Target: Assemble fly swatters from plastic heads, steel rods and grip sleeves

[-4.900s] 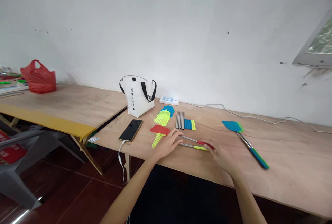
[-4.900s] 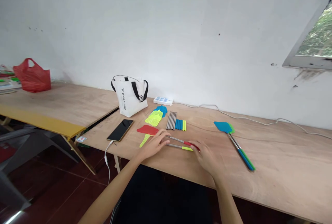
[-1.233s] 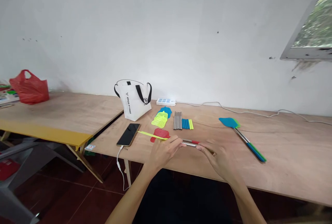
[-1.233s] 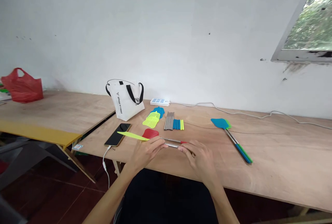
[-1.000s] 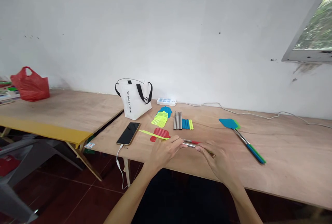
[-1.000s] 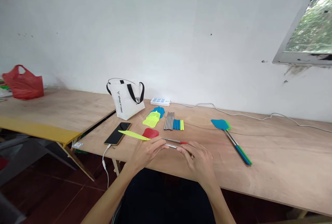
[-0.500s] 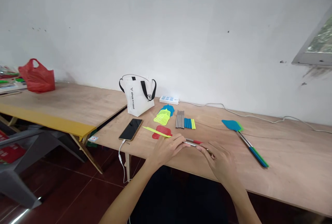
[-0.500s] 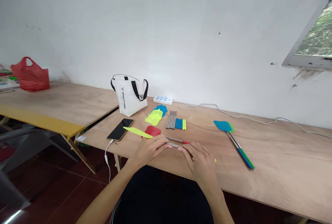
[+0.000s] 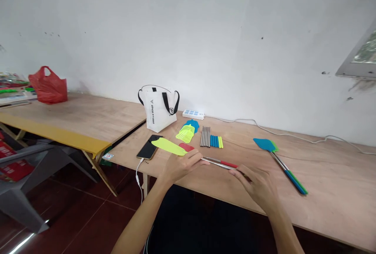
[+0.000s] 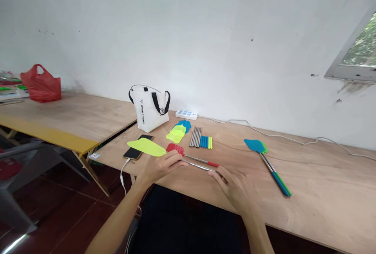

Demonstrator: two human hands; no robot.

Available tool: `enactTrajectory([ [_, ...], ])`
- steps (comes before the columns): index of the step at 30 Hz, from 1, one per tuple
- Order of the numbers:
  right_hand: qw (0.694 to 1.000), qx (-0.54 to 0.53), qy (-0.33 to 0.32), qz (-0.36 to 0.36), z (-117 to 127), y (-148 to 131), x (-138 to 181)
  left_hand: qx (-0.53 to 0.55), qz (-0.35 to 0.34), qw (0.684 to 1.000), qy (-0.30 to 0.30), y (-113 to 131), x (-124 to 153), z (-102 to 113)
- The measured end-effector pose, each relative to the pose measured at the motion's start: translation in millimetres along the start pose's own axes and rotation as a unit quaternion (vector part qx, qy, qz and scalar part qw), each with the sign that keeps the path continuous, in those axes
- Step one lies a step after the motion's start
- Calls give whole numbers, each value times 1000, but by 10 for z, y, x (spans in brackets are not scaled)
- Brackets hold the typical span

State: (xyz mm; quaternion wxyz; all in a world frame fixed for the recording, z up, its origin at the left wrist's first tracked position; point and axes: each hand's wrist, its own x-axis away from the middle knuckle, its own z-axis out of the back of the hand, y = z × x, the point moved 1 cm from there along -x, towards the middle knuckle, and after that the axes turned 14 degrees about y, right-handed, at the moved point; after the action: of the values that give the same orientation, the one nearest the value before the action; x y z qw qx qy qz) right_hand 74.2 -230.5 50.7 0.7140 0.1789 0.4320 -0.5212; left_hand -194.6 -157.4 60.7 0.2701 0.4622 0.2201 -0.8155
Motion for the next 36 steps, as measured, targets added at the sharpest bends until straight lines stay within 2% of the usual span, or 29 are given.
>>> enactTrajectory([
  [4, 999, -27, -6, -26, 189, 388, -15, 12, 26, 999, 28, -251, 14, 78],
  [8, 996, 17, -8, -86, 290, 875, 58, 39, 26, 998, 51, -451, 54, 84],
  [12, 993, 19, 43, -112, 314, 1221, 182, -6, 35, 999, 36, -450, 130, 18],
  [16, 990, 17, 96, -102, 438, 1367, 254, -9, 75, 997, 22, -428, 213, -15],
  [20, 989, 27, 125, -78, 597, 1313, 223, -9, 77, 997, 30, -452, 273, 12],
  [24, 987, 18, 133, -88, 658, 1192, 168, -14, 36, 996, 85, -399, 235, 58],
  [29, 987, 8, 80, -136, 731, 1151, 166, 37, 35, 989, 137, -248, 51, 114],
  [33, 991, 29, 41, -121, 691, 949, 113, 68, 52, 992, 96, -34, -12, -12],
  [36, 998, -7, -22, -64, 453, 612, 23, 66, 48, 994, 71, 171, 6, -218],
])
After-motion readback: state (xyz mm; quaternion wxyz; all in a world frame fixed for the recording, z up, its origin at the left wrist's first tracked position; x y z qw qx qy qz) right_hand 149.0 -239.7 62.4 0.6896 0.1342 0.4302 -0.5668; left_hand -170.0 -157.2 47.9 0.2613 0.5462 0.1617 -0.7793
